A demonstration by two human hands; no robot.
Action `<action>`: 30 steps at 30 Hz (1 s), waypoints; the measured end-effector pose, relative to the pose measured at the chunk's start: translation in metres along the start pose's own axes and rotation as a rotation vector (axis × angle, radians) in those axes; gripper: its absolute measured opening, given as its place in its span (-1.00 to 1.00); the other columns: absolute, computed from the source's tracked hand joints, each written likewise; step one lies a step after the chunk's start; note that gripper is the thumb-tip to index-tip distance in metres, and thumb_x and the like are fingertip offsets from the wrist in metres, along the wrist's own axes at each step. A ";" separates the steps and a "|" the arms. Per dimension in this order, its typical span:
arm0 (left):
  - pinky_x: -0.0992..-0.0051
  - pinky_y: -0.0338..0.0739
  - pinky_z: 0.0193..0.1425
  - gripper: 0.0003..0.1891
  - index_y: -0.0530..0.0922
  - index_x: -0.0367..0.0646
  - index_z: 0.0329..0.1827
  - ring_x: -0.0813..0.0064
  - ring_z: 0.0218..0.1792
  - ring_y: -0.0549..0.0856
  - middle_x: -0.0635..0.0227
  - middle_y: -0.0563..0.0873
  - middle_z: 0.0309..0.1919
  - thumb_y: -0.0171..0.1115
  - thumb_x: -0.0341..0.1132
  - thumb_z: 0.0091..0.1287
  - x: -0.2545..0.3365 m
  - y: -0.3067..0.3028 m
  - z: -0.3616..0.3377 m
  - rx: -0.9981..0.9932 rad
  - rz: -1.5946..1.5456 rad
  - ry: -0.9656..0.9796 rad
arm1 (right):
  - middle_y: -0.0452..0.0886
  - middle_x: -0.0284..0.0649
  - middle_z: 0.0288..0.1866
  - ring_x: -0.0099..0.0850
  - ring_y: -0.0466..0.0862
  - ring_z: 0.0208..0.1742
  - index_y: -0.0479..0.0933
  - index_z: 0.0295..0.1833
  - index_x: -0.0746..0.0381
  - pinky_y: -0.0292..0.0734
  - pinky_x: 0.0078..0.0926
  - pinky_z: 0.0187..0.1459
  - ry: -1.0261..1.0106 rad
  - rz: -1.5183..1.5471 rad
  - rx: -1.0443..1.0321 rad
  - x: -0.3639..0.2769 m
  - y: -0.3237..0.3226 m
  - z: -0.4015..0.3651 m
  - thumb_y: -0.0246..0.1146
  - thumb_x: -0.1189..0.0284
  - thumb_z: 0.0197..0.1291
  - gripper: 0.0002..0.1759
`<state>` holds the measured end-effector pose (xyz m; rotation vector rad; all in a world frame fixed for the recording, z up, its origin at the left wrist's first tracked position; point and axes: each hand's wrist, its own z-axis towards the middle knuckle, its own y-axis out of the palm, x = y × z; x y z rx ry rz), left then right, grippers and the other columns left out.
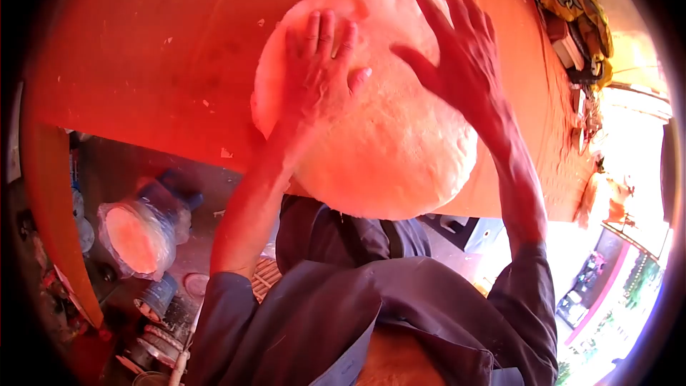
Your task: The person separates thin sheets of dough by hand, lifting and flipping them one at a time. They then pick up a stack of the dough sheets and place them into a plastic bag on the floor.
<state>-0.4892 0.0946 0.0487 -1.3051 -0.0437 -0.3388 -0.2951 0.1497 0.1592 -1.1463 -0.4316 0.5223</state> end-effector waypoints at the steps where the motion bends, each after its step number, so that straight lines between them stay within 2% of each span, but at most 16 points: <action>1: -0.15 -0.04 0.51 -0.29 0.26 -0.10 0.51 -0.05 0.52 0.12 -0.06 0.19 0.50 0.07 0.10 0.37 -0.001 0.000 0.001 -0.009 -0.001 -0.003 | 0.37 0.15 0.37 0.12 0.31 0.39 0.40 0.39 0.11 0.14 0.12 0.35 0.028 -0.044 0.063 0.004 0.028 0.018 0.28 -0.13 0.13 -0.20; 3: -0.15 -0.03 0.52 -0.28 0.25 -0.09 0.51 -0.03 0.53 0.12 -0.04 0.20 0.50 0.05 0.12 0.38 -0.002 -0.001 0.001 -0.008 -0.040 -0.015 | 0.46 0.12 0.29 0.11 0.42 0.30 0.38 0.41 0.07 0.25 0.10 0.29 0.109 -0.033 0.037 0.020 0.084 0.042 0.17 -0.15 0.20 -0.23; 4: -0.14 -0.03 0.52 -0.28 0.25 -0.09 0.51 -0.02 0.53 0.12 -0.02 0.20 0.50 0.04 0.13 0.38 -0.003 -0.002 0.000 -0.007 -0.057 -0.026 | 0.52 0.12 0.21 0.11 0.48 0.23 0.38 0.39 0.06 0.31 0.08 0.24 0.209 0.123 -0.153 0.026 0.097 0.045 0.14 -0.15 0.22 -0.26; 7: -0.12 -0.04 0.53 -0.28 0.26 -0.10 0.50 0.05 0.54 0.12 0.03 0.22 0.51 0.03 0.14 0.38 -0.004 0.000 -0.001 -0.005 -0.074 -0.068 | 0.61 0.15 0.03 0.15 0.58 0.07 0.38 0.33 0.03 0.45 0.05 0.10 0.336 0.247 -0.301 0.019 0.118 0.050 0.05 -0.13 0.28 -0.36; 9: -0.12 -0.05 0.54 -0.28 0.26 -0.10 0.50 0.08 0.54 0.13 0.05 0.22 0.51 0.03 0.14 0.38 -0.005 -0.003 -0.003 -0.016 -0.104 -0.084 | 0.61 0.18 0.03 0.17 0.57 0.07 0.39 0.31 0.04 0.45 0.07 0.10 0.353 0.303 -0.332 0.022 0.114 0.051 0.04 -0.12 0.29 -0.38; 13: -0.13 0.04 0.51 -0.35 0.39 -0.12 0.41 0.10 0.53 0.16 0.08 0.31 0.46 0.07 0.08 0.36 -0.009 -0.007 0.001 -0.022 -0.134 -0.091 | 0.61 0.18 0.03 0.20 0.56 0.08 0.41 0.31 0.04 0.44 0.09 0.11 0.305 0.389 -0.286 0.027 0.141 0.048 0.03 -0.06 0.33 -0.42; 15: -0.13 0.06 0.51 -0.38 0.45 -0.13 0.36 0.11 0.51 0.20 0.07 0.35 0.44 0.08 0.07 0.34 -0.011 0.008 0.005 0.173 0.066 -0.046 | 0.60 0.16 0.07 0.16 0.56 0.13 0.42 0.31 0.07 0.44 0.04 0.14 0.286 0.370 -0.326 0.030 0.146 0.053 0.01 0.00 0.35 -0.45; 20: -0.12 0.05 0.52 -0.41 0.44 -0.15 0.36 0.08 0.50 0.23 0.05 0.35 0.43 0.07 -0.01 0.35 -0.010 0.012 0.000 0.156 -0.023 -0.046 | 0.56 0.14 0.17 0.13 0.54 0.19 0.37 0.35 0.08 0.43 -0.02 0.19 0.296 0.351 -0.351 0.029 0.144 0.049 -0.05 0.05 0.41 -0.47; 22: -0.08 0.07 0.53 -0.45 0.43 -0.22 0.34 0.02 0.49 0.25 -0.02 0.33 0.42 0.07 -0.16 0.30 -0.014 -0.018 -0.009 -0.038 0.017 0.044 | 0.53 0.12 0.21 0.12 0.52 0.22 0.36 0.35 0.11 0.43 -0.04 0.21 0.275 0.354 -0.367 0.029 0.144 0.048 -0.09 0.06 0.44 -0.48; 24: -0.08 0.10 0.52 -0.48 0.49 -0.27 0.26 -0.05 0.46 0.29 -0.12 0.38 0.37 0.16 -0.29 0.20 -0.003 -0.012 -0.022 0.175 -0.375 -0.046 | 0.54 0.11 0.21 0.12 0.53 0.23 0.36 0.36 0.13 0.43 -0.04 0.21 0.284 0.353 -0.338 0.035 0.153 0.047 -0.11 0.07 0.46 -0.47; 25: -0.08 0.12 0.50 -0.50 0.51 -0.28 0.23 -0.07 0.45 0.30 -0.13 0.40 0.35 0.20 -0.33 0.19 -0.007 -0.048 -0.026 0.192 -0.572 -0.067 | 0.55 0.11 0.21 0.12 0.53 0.23 0.37 0.36 0.12 0.43 -0.05 0.21 0.305 0.360 -0.348 0.033 0.152 0.046 -0.11 0.07 0.46 -0.47; 26: -0.08 0.20 0.46 -0.49 0.53 -0.27 0.22 -0.10 0.41 0.37 -0.12 0.47 0.29 0.28 -0.32 0.16 -0.016 -0.058 -0.029 0.309 -0.587 -0.089 | 0.56 0.10 0.21 0.12 0.54 0.23 0.38 0.35 0.12 0.43 -0.06 0.21 0.342 0.386 -0.382 0.030 0.148 0.048 -0.12 0.07 0.47 -0.48; 27: -0.02 0.29 0.41 -0.47 0.51 -0.24 0.27 -0.07 0.38 0.42 -0.05 0.50 0.28 0.31 -0.26 0.22 -0.029 -0.071 -0.034 0.316 -0.499 -0.169 | 0.56 0.10 0.21 0.12 0.54 0.23 0.39 0.35 0.13 0.43 -0.06 0.21 0.315 0.372 -0.352 0.029 0.149 0.047 -0.12 0.07 0.47 -0.48; 29: 0.12 0.29 0.43 -0.44 0.48 -0.23 0.32 0.01 0.36 0.43 0.00 0.52 0.28 0.30 -0.17 0.29 -0.057 -0.062 -0.040 0.426 -0.669 -0.398 | 0.56 0.09 0.20 0.12 0.54 0.23 0.39 0.35 0.13 0.43 -0.07 0.22 0.260 0.343 -0.287 0.028 0.147 0.046 -0.13 0.07 0.48 -0.48; 30: 0.20 0.27 0.45 -0.45 0.46 -0.24 0.34 0.08 0.37 0.42 0.04 0.51 0.30 0.24 -0.13 0.36 -0.069 -0.059 -0.039 0.329 -0.800 -0.546 | 0.56 0.09 0.20 0.12 0.53 0.23 0.39 0.35 0.13 0.43 -0.06 0.22 0.231 0.341 -0.281 0.029 0.147 0.047 -0.13 0.07 0.48 -0.48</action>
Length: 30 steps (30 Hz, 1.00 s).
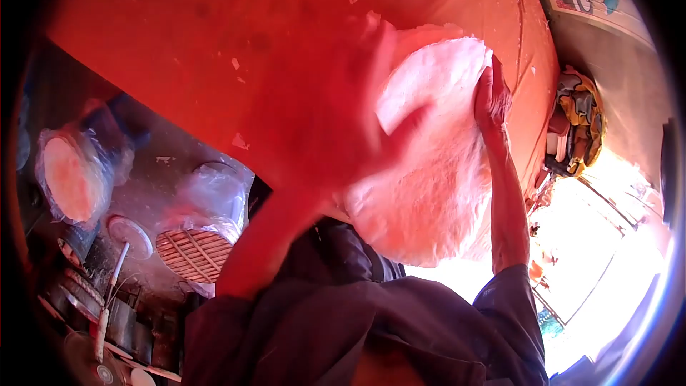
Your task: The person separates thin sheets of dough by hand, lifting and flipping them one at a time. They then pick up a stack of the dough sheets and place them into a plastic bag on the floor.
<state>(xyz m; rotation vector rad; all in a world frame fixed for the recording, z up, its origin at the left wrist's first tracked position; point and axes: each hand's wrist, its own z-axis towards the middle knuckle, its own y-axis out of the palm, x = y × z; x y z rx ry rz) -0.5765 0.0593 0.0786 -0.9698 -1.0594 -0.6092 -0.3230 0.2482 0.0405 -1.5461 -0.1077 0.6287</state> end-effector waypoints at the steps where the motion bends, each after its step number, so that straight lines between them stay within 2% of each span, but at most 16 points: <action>1: 0.28 0.26 0.46 -0.46 0.44 -0.24 0.36 0.15 0.39 0.41 0.09 0.50 0.33 0.18 -0.10 0.42 -0.009 -0.003 0.008 -0.056 -0.078 -0.191 | 0.56 0.09 0.20 0.12 0.53 0.23 0.39 0.35 0.13 0.42 -0.06 0.22 -0.027 -0.002 0.003 0.001 -0.001 0.001 -0.13 0.07 0.48 -0.48; 3: 0.33 0.23 0.47 -0.47 0.43 -0.25 0.37 0.28 0.39 0.41 0.22 0.50 0.34 0.04 -0.04 0.51 -0.042 0.006 0.025 -0.081 -0.839 -0.557 | 0.56 0.10 0.19 0.12 0.53 0.24 0.39 0.35 0.14 0.41 -0.06 0.23 -0.077 -0.002 0.013 0.000 -0.006 0.002 -0.12 0.07 0.48 -0.47; 5: 0.34 0.23 0.48 -0.46 0.42 -0.25 0.38 0.28 0.39 0.40 0.22 0.49 0.35 0.03 -0.03 0.52 -0.062 0.016 0.033 -0.111 -1.194 -0.684 | 0.46 0.07 0.35 -0.02 0.42 0.39 0.35 0.42 0.16 0.33 -0.20 0.33 0.030 0.012 -0.098 -0.010 -0.035 0.001 -0.03 0.01 0.46 -0.40; 6: 0.34 0.22 0.48 -0.45 0.41 -0.25 0.39 0.29 0.40 0.40 0.22 0.49 0.35 0.02 -0.02 0.52 -0.066 0.020 0.033 -0.135 -1.251 -0.688 | 0.39 0.03 0.41 -0.08 0.38 0.42 0.31 0.45 0.15 0.29 -0.22 0.36 -0.049 0.071 0.026 0.003 -0.046 0.000 -0.02 0.00 0.45 -0.37; 7: 0.34 0.22 0.48 -0.45 0.41 -0.25 0.39 0.29 0.40 0.39 0.22 0.48 0.36 0.01 -0.02 0.52 -0.068 0.025 0.031 -0.157 -1.275 -0.689 | 0.31 -0.01 0.48 -0.14 0.34 0.46 0.27 0.49 0.15 0.25 -0.23 0.40 -0.135 0.119 0.146 0.017 -0.057 -0.002 0.00 -0.02 0.44 -0.33; 8: 0.34 0.22 0.48 -0.44 0.40 -0.24 0.39 0.29 0.40 0.39 0.22 0.47 0.36 0.01 -0.01 0.52 -0.068 0.030 0.030 -0.176 -1.299 -0.685 | 0.31 -0.03 0.48 -0.15 0.35 0.45 0.25 0.50 0.15 0.26 -0.22 0.39 -0.122 0.127 0.244 0.029 -0.073 -0.011 -0.01 -0.04 0.44 -0.32; 10: 0.34 0.21 0.49 -0.43 0.39 -0.24 0.40 0.29 0.41 0.38 0.22 0.46 0.37 -0.01 0.00 0.52 -0.063 0.033 0.026 -0.200 -1.306 -0.676 | 0.31 -0.06 0.49 -0.17 0.37 0.44 0.21 0.52 0.15 0.28 -0.18 0.37 0.186 0.190 0.303 0.074 -0.090 -0.062 -0.04 -0.08 0.44 -0.28; 11: 0.34 0.21 0.49 -0.43 0.38 -0.24 0.41 0.30 0.41 0.38 0.22 0.46 0.37 -0.02 0.01 0.52 -0.063 0.034 0.024 -0.204 -1.306 -0.677 | 0.30 -0.08 0.49 -0.18 0.37 0.43 0.19 0.52 0.15 0.29 -0.17 0.37 0.381 0.254 0.257 0.099 -0.090 -0.093 -0.05 -0.10 0.44 -0.27; 12: 0.34 0.20 0.49 -0.42 0.37 -0.24 0.41 0.30 0.41 0.37 0.22 0.45 0.38 -0.03 0.02 0.52 -0.062 0.035 0.023 -0.207 -1.310 -0.675 | 0.30 -0.10 0.49 -0.19 0.38 0.42 0.17 0.53 0.15 0.30 -0.15 0.36 0.571 0.420 0.115 0.114 -0.089 -0.123 -0.07 -0.12 0.44 -0.25; 13: 0.34 0.20 0.50 -0.42 0.37 -0.24 0.42 0.30 0.41 0.37 0.22 0.45 0.38 -0.03 0.03 0.52 -0.061 0.038 0.022 -0.208 -1.314 -0.669 | 0.30 -0.12 0.49 -0.20 0.39 0.41 0.15 0.54 0.15 0.31 -0.13 0.35 0.733 0.687 -0.066 0.117 -0.092 -0.150 -0.08 -0.13 0.44 -0.23; 15: 0.34 0.19 0.50 -0.41 0.35 -0.24 0.43 0.30 0.42 0.36 0.22 0.43 0.39 -0.05 0.04 0.53 -0.055 0.039 0.017 -0.207 -1.302 -0.663 | 0.43 -0.13 0.39 -0.25 0.46 0.35 0.22 0.49 0.24 0.34 -0.20 0.35 0.952 1.157 -0.258 0.110 -0.091 -0.180 -0.11 -0.10 0.47 -0.26; 18: 0.34 0.18 0.51 -0.39 0.33 -0.23 0.44 0.31 0.43 0.35 0.23 0.42 0.40 -0.07 0.06 0.53 -0.046 0.043 0.010 -0.192 -1.284 -0.645 | 0.51 -0.12 0.31 -0.28 0.50 0.30 0.28 0.44 0.32 0.32 -0.28 0.38 0.863 0.835 -0.169 0.107 -0.085 -0.203 -0.14 -0.02 0.51 -0.31; 21: 0.34 0.17 0.51 -0.37 0.31 -0.23 0.45 0.32 0.43 0.34 0.23 0.40 0.42 -0.09 0.08 0.53 -0.041 0.044 0.006 -0.187 -1.284 -0.636 | 0.51 -0.12 0.30 -0.29 0.52 0.28 0.33 0.40 0.34 0.35 -0.34 0.35 0.862 1.342 0.090 0.090 -0.068 -0.198 -0.12 0.01 0.51 -0.34; 24: 0.34 0.16 0.52 -0.36 0.29 -0.22 0.47 0.32 0.44 0.33 0.23 0.38 0.43 -0.12 0.10 0.53 -0.036 0.037 0.005 -0.204 -1.280 -0.619 | 0.51 -0.12 0.30 -0.28 0.52 0.28 0.34 0.40 0.32 0.35 -0.34 0.35 0.897 1.221 0.151 0.067 -0.061 -0.186 -0.10 0.04 0.50 -0.37; 27: 0.35 0.15 0.53 -0.34 0.27 -0.22 0.48 0.33 0.45 0.32 0.23 0.37 0.44 -0.14 0.12 0.54 -0.026 0.022 -0.005 -0.225 -1.281 -0.607 | 0.50 -0.15 0.31 -0.30 0.49 0.30 0.33 0.40 0.31 0.33 -0.34 0.37 0.922 1.160 0.145 0.077 -0.055 -0.190 -0.12 0.02 0.50 -0.36; 30: 0.35 0.14 0.54 -0.33 0.25 -0.22 0.49 0.33 0.46 0.30 0.23 0.35 0.45 -0.16 0.14 0.54 -0.026 0.021 -0.007 -0.244 -1.290 -0.600 | 0.50 -0.19 0.31 -0.33 0.49 0.29 0.34 0.40 0.29 0.34 -0.37 0.35 0.881 1.253 0.173 0.079 -0.062 -0.199 -0.10 0.01 0.50 -0.36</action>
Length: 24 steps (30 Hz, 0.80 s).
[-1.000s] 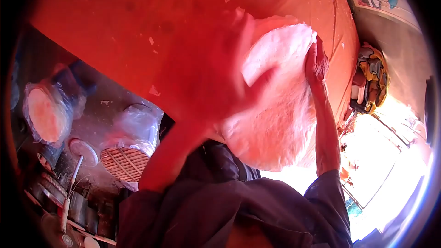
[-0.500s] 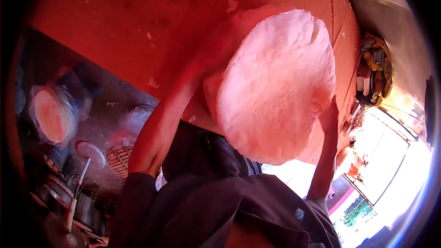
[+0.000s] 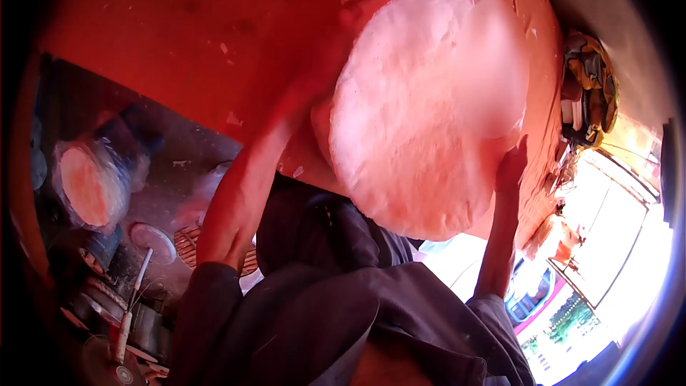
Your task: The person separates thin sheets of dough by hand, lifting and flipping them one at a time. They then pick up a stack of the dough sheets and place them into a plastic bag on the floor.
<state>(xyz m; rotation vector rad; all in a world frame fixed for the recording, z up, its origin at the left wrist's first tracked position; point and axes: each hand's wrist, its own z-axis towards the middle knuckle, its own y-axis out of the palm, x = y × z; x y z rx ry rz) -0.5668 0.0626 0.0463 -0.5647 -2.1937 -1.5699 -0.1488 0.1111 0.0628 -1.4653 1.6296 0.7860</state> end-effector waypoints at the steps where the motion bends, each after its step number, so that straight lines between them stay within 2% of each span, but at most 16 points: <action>1: 0.35 0.14 0.54 -0.32 0.24 -0.22 0.50 0.34 0.46 0.30 0.23 0.34 0.46 -0.17 0.15 0.54 -0.001 -0.002 0.002 -0.006 0.001 -0.004 | 0.50 -0.21 0.31 -0.34 0.49 0.29 0.34 0.41 0.29 0.34 -0.38 0.34 -0.002 0.073 -0.057 -0.001 -0.004 -0.005 -0.10 0.01 0.50 -0.36; 3: 0.35 0.13 0.54 -0.31 0.23 -0.21 0.50 0.34 0.46 0.29 0.23 0.33 0.46 -0.19 0.16 0.54 -0.002 -0.004 0.008 -0.014 0.021 -0.007 | 0.50 -0.23 0.30 -0.37 0.49 0.28 0.35 0.41 0.27 0.34 -0.40 0.32 -0.005 0.070 -0.120 0.003 -0.015 -0.013 -0.09 0.00 0.50 -0.36; 4: 0.35 0.12 0.55 -0.30 0.22 -0.21 0.51 0.34 0.47 0.29 0.23 0.33 0.47 -0.19 0.17 0.54 -0.004 -0.006 0.009 -0.026 0.034 -0.004 | 0.51 -0.25 0.28 -0.44 0.48 0.24 0.32 0.44 0.26 0.35 -0.44 0.29 -0.159 -0.492 0.016 0.013 -0.022 -0.015 -0.01 0.03 0.48 -0.36; 6: 0.35 0.14 0.54 -0.27 0.26 -0.22 0.49 0.31 0.44 0.33 0.27 0.37 0.44 -0.22 0.22 0.52 -0.024 -0.039 0.025 -0.166 0.269 0.080 | 0.51 -0.27 0.27 -0.47 0.49 0.23 0.33 0.43 0.27 0.38 -0.47 0.25 -0.008 -0.510 0.072 0.026 -0.021 -0.009 0.06 0.09 0.45 -0.39; 7: 0.36 0.16 0.53 -0.27 0.28 -0.22 0.48 0.32 0.42 0.35 0.27 0.39 0.43 -0.22 0.23 0.52 -0.031 -0.048 0.026 -0.255 0.038 0.010 | 0.52 -0.26 0.27 -0.48 0.49 0.23 0.35 0.42 0.28 0.39 -0.49 0.23 0.050 -0.550 0.063 0.030 -0.015 -0.001 0.10 0.13 0.44 -0.40; 8: 0.37 0.18 0.52 -0.26 0.30 -0.23 0.46 0.32 0.41 0.38 0.27 0.41 0.42 -0.23 0.24 0.52 -0.038 -0.057 0.028 -0.330 -0.187 -0.078 | 0.53 -0.25 0.26 -0.46 0.51 0.22 0.37 0.41 0.27 0.41 -0.50 0.23 0.032 -0.397 -0.005 0.028 -0.004 -0.003 0.12 0.14 0.43 -0.42; 11: 0.39 0.21 0.50 -0.27 0.34 -0.22 0.45 0.35 0.38 0.41 0.26 0.43 0.41 -0.23 0.24 0.52 -0.024 -0.039 0.026 -0.025 0.094 -0.078 | 0.59 -0.33 0.10 -0.56 0.56 0.05 0.44 0.33 0.32 0.46 -0.64 0.08 0.085 -0.341 0.026 0.020 0.007 -0.013 0.10 0.15 0.47 -0.47; 12: 0.40 0.24 0.48 -0.28 0.35 -0.23 0.44 0.37 0.37 0.43 0.25 0.45 0.39 -0.23 0.23 0.53 -0.006 -0.033 0.015 -0.001 0.098 -0.172 | 0.44 -0.20 0.37 -0.41 0.47 0.31 0.26 0.48 0.26 0.37 -0.47 0.30 0.074 -0.224 -0.015 0.017 0.005 -0.019 0.11 0.10 0.44 -0.34; 13: 0.39 0.26 0.48 -0.30 0.34 -0.25 0.44 0.38 0.38 0.42 0.22 0.45 0.39 -0.25 0.19 0.54 -0.002 -0.022 0.010 0.052 0.403 0.147 | 0.42 -0.18 0.39 -0.38 0.45 0.34 0.24 0.49 0.26 0.35 -0.44 0.32 0.002 -0.204 -0.043 0.016 0.003 -0.023 0.13 0.10 0.43 -0.32; 15: 0.34 0.18 0.50 -0.32 0.34 -0.23 0.45 0.31 0.43 0.34 0.16 0.39 0.43 -0.16 0.16 0.52 0.006 0.012 -0.008 0.010 0.809 0.363 | 0.37 -0.13 0.45 -0.32 0.42 0.40 0.19 0.52 0.26 0.31 -0.38 0.37 -0.141 -0.164 -0.096 0.020 -0.009 -0.030 0.15 0.08 0.41 -0.27; 17: 0.28 0.10 0.53 -0.33 0.33 -0.21 0.45 0.23 0.48 0.25 0.10 0.33 0.46 -0.07 0.13 0.49 0.012 0.049 -0.035 -0.026 1.210 0.590 | 0.33 0.10 0.45 -0.11 0.37 0.45 0.17 0.51 0.31 0.30 -0.22 0.39 -0.498 -0.770 0.152 0.012 -0.002 -0.060 0.37 0.03 0.20 -0.07; 19: 0.24 0.09 0.52 -0.36 0.34 -0.20 0.45 0.15 0.48 0.25 0.07 0.34 0.45 0.01 0.07 0.47 0.001 0.079 -0.034 -0.160 1.582 0.856 | 0.44 0.21 0.31 0.12 0.39 0.38 0.36 0.38 0.30 0.34 -0.06 0.36 -1.015 -1.081 0.017 -0.018 0.019 -0.091 0.46 0.07 -0.02 -0.10; 20: 0.22 0.13 0.50 -0.39 0.35 -0.19 0.44 0.12 0.45 0.29 0.07 0.38 0.42 0.05 0.03 0.46 -0.011 0.095 -0.025 -0.284 1.749 0.993 | 0.44 0.19 0.30 0.13 0.37 0.37 0.43 0.33 0.23 0.28 -0.01 0.37 -1.111 -1.196 -0.103 -0.034 0.035 -0.111 0.47 0.06 -0.07 -0.15; 21: 0.20 0.16 0.48 -0.41 0.36 -0.18 0.43 0.09 0.43 0.33 0.07 0.42 0.39 0.08 -0.01 0.45 -0.023 0.113 -0.021 -0.415 1.907 1.138 | 0.42 0.10 0.34 0.12 0.38 0.38 0.41 0.37 0.22 0.30 -0.04 0.39 -1.059 -1.280 -0.254 -0.043 0.046 -0.129 0.49 0.12 -0.10 -0.12; 22: 0.08 -0.04 0.57 -0.21 0.28 -0.27 0.46 0.01 0.49 0.21 -0.02 0.27 0.47 0.28 0.01 0.26 -0.027 0.149 -0.035 -0.376 2.264 0.932 | 0.37 0.14 0.37 0.15 0.32 0.41 0.40 0.39 0.18 0.18 0.06 0.43 -1.069 -1.323 -0.322 -0.031 0.050 -0.137 0.42 -0.05 -0.06 -0.09; 24: 0.10 0.09 0.50 -0.34 0.36 -0.19 0.43 0.00 0.43 0.27 0.01 0.37 0.40 0.17 0.01 0.35 -0.055 0.150 -0.004 -0.469 2.279 1.187 | 0.29 0.19 0.42 0.24 0.20 0.46 0.34 0.44 0.12 -0.03 0.33 0.44 -1.011 -1.280 -0.425 0.005 0.049 -0.142 0.25 -0.23 0.07 -0.07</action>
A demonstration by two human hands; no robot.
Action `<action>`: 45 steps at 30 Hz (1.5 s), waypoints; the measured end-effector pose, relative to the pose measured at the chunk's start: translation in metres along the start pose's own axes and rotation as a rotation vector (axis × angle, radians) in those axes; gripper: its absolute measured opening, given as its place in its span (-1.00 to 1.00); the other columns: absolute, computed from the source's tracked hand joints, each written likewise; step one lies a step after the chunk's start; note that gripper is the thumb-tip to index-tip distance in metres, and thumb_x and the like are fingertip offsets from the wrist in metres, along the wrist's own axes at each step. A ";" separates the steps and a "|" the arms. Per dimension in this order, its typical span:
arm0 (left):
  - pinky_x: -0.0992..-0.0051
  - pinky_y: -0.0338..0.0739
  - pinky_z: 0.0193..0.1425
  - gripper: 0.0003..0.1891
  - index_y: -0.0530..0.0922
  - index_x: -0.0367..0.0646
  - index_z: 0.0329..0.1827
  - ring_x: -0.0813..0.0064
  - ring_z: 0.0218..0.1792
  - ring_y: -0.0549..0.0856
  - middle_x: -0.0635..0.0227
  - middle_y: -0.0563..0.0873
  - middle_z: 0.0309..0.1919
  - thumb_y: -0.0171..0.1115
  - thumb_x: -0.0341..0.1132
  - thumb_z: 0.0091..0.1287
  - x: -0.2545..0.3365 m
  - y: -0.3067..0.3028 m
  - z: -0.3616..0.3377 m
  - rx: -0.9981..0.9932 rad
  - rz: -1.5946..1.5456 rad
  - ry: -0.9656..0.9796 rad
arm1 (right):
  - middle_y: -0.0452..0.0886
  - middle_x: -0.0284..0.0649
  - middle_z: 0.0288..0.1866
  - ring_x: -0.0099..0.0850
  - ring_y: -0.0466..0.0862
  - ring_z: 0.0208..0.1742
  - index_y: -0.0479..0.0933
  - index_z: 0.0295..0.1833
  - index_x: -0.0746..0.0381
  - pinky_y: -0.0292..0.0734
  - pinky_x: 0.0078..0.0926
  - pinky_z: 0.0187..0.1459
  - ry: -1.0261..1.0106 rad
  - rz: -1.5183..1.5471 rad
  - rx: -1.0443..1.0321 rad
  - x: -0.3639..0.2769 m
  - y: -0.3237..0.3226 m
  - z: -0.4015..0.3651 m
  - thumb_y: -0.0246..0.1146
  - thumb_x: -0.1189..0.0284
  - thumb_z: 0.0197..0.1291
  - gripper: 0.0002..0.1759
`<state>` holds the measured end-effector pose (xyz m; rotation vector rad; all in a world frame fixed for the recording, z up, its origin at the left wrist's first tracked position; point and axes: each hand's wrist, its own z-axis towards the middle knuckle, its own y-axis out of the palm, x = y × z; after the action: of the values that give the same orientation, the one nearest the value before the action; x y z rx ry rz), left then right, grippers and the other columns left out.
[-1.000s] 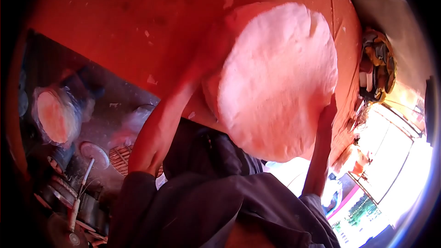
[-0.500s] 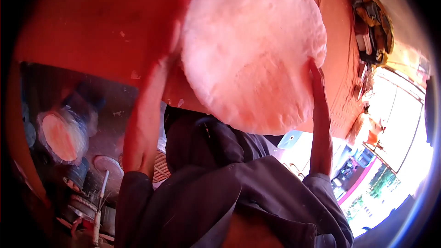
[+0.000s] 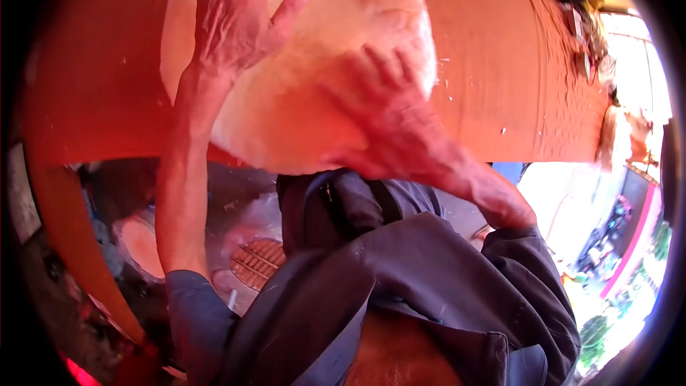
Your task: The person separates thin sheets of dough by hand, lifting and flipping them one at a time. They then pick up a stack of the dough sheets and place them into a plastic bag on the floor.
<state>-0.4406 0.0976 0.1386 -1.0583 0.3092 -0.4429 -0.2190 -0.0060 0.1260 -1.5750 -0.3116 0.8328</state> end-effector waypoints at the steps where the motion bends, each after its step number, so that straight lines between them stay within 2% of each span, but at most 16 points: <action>1: 0.12 0.15 0.46 -0.40 0.39 -0.16 0.41 0.00 0.41 0.30 0.03 0.42 0.37 0.12 0.00 0.40 -0.004 0.028 0.008 0.063 0.042 0.080 | 0.24 0.20 0.45 0.27 0.16 0.48 0.32 0.46 0.11 -0.07 0.37 0.43 0.008 0.090 0.003 0.001 0.014 -0.004 0.26 -0.21 0.06 -0.07; 5: -0.07 -0.01 0.50 -0.35 0.35 -0.03 0.46 0.06 0.49 0.21 0.06 0.32 0.46 0.07 0.11 0.38 -0.039 0.099 -0.005 -0.141 0.150 0.030 | 0.17 0.20 0.50 0.23 0.11 0.52 0.30 0.47 0.10 -0.14 0.38 0.45 0.036 0.093 0.096 0.005 0.044 -0.013 0.15 -0.26 0.09 -0.07; 9: -0.05 -0.09 0.53 -0.34 0.25 -0.04 0.52 0.06 0.53 0.14 0.06 0.26 0.50 0.02 0.07 0.43 -0.036 0.101 -0.006 -0.201 0.093 0.006 | 0.14 0.20 0.52 0.21 0.06 0.55 0.29 0.47 0.10 -0.18 0.38 0.46 0.009 0.108 0.144 0.015 0.054 -0.021 0.04 -0.29 0.15 -0.08; 14: -0.03 -0.12 0.54 -0.32 0.17 -0.06 0.56 0.06 0.56 0.08 0.04 0.20 0.52 -0.02 0.05 0.45 -0.033 0.107 -0.006 -0.261 0.076 0.017 | 0.00 0.18 0.58 0.17 -0.09 0.61 0.25 0.49 0.13 -0.29 0.31 0.50 -0.033 0.322 0.306 0.029 0.095 -0.027 -0.02 -0.27 0.24 -0.11; 17: -0.06 -0.14 0.54 -0.31 0.16 -0.09 0.56 0.05 0.56 0.07 0.02 0.18 0.53 0.00 0.04 0.45 -0.035 0.108 -0.006 -0.276 0.066 0.010 | 0.22 0.25 0.47 0.18 0.08 0.56 0.38 0.38 0.25 -0.27 0.29 0.51 -0.022 0.341 0.405 0.027 0.090 -0.026 0.02 -0.23 0.20 -0.12; 20: -0.04 -0.16 0.55 -0.31 0.15 -0.12 0.56 0.05 0.56 0.06 0.02 0.17 0.53 0.00 0.02 0.45 -0.033 0.106 -0.007 -0.294 0.045 -0.011 | 0.26 0.20 0.45 0.18 0.12 0.53 0.30 0.44 0.21 -0.11 0.35 0.46 0.015 0.366 0.068 0.027 0.036 -0.029 0.18 -0.21 0.10 -0.07; 23: -0.03 -0.19 0.56 -0.30 0.14 -0.13 0.56 0.06 0.57 0.04 0.01 0.16 0.54 0.00 0.02 0.45 -0.035 0.106 -0.008 -0.313 0.073 -0.002 | 0.38 0.17 0.36 0.19 0.20 0.48 0.34 0.40 0.22 -0.04 0.40 0.42 0.061 0.194 0.267 0.036 -0.013 -0.011 0.26 -0.17 0.03 -0.06; 24: -0.03 -0.19 0.56 -0.30 0.14 -0.13 0.56 0.06 0.57 0.03 0.01 0.15 0.54 0.00 0.01 0.45 -0.038 0.109 -0.008 -0.306 0.080 0.003 | 0.32 0.14 0.43 0.17 0.14 0.52 0.36 0.40 0.20 -0.07 0.43 0.41 0.092 -0.035 0.402 0.043 -0.008 0.007 0.25 -0.18 0.04 -0.08; 26: -0.03 -0.20 0.56 -0.30 0.14 -0.13 0.56 0.06 0.57 0.03 0.01 0.15 0.54 0.00 0.00 0.44 -0.045 0.115 -0.012 -0.302 0.092 0.014 | 0.25 0.12 0.47 0.13 0.10 0.54 0.36 0.41 0.16 -0.07 0.41 0.42 0.211 -0.016 0.349 0.075 0.013 0.032 0.23 -0.20 0.06 -0.09; 29: 0.00 -0.16 0.56 -0.31 0.16 -0.14 0.55 0.07 0.56 0.07 0.03 0.17 0.54 0.03 -0.01 0.43 -0.036 0.112 -0.006 -0.262 0.059 0.054 | 0.15 0.11 0.53 0.09 0.01 0.58 0.33 0.45 0.09 -0.06 0.38 0.41 0.217 0.024 0.439 0.115 0.062 0.035 0.17 -0.24 0.11 -0.10; 30: 0.01 -0.15 0.56 -0.31 0.16 -0.14 0.55 0.07 0.56 0.08 0.03 0.17 0.53 0.04 -0.02 0.42 -0.035 0.110 -0.005 -0.247 0.053 0.056 | 0.16 0.11 0.53 0.10 0.00 0.59 0.33 0.46 0.08 -0.04 0.36 0.41 0.216 -0.042 0.363 0.113 0.053 0.033 0.15 -0.26 0.11 -0.09; 36: 0.02 -0.09 0.54 -0.34 0.18 -0.09 0.55 0.07 0.55 0.09 0.03 0.20 0.52 0.00 0.00 0.45 -0.038 0.112 -0.004 -0.240 0.031 0.066 | 0.18 0.15 0.50 0.15 0.05 0.55 0.36 0.43 0.12 0.07 0.40 0.37 0.222 -0.019 0.405 0.115 0.066 0.042 0.18 -0.24 0.10 -0.10; 38: 0.13 0.17 0.46 -0.46 0.39 -0.11 0.42 0.07 0.42 0.35 0.02 0.43 0.38 0.11 -0.11 0.42 -0.018 0.097 0.004 -0.178 0.247 0.067 | 0.20 0.18 0.48 0.19 0.13 0.50 0.36 0.42 0.13 0.12 0.38 0.34 0.220 -0.033 0.432 0.113 0.060 0.037 0.20 -0.24 0.11 -0.11; 39: 0.09 0.13 0.49 -0.44 0.40 -0.17 0.39 0.04 0.43 0.32 -0.02 0.43 0.36 0.15 -0.10 0.38 -0.007 0.085 0.007 -0.207 0.217 0.007 | 0.16 0.31 0.48 0.22 0.15 0.52 0.21 0.48 0.23 0.10 0.24 0.42 0.176 -0.073 0.419 0.116 0.051 0.035 0.25 -0.15 0.14 -0.05; 41: 0.02 0.03 0.54 -0.39 0.43 -0.30 0.34 -0.03 0.46 0.25 -0.08 0.43 0.34 0.21 -0.10 0.29 0.010 0.064 0.003 -0.257 0.153 -0.126 | 0.02 0.30 0.54 0.31 -0.12 0.57 0.28 0.45 0.23 -0.16 0.35 0.46 0.171 0.119 0.355 0.115 0.048 0.039 0.18 -0.21 0.13 -0.06; 45: -0.01 0.03 0.52 -0.36 0.44 -0.29 0.33 -0.04 0.46 0.24 -0.10 0.40 0.37 0.17 -0.01 0.31 0.044 0.010 -0.066 -0.301 0.081 -0.334 | 0.00 0.33 0.54 0.31 -0.06 0.56 0.28 0.46 0.21 -0.11 0.30 0.45 0.160 -0.010 0.328 0.106 0.053 0.042 0.20 -0.20 0.13 -0.07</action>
<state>-0.4295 0.0295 0.0979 -1.3865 0.1215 -0.1433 -0.1865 0.0824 0.0419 -1.3214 -0.0625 0.7053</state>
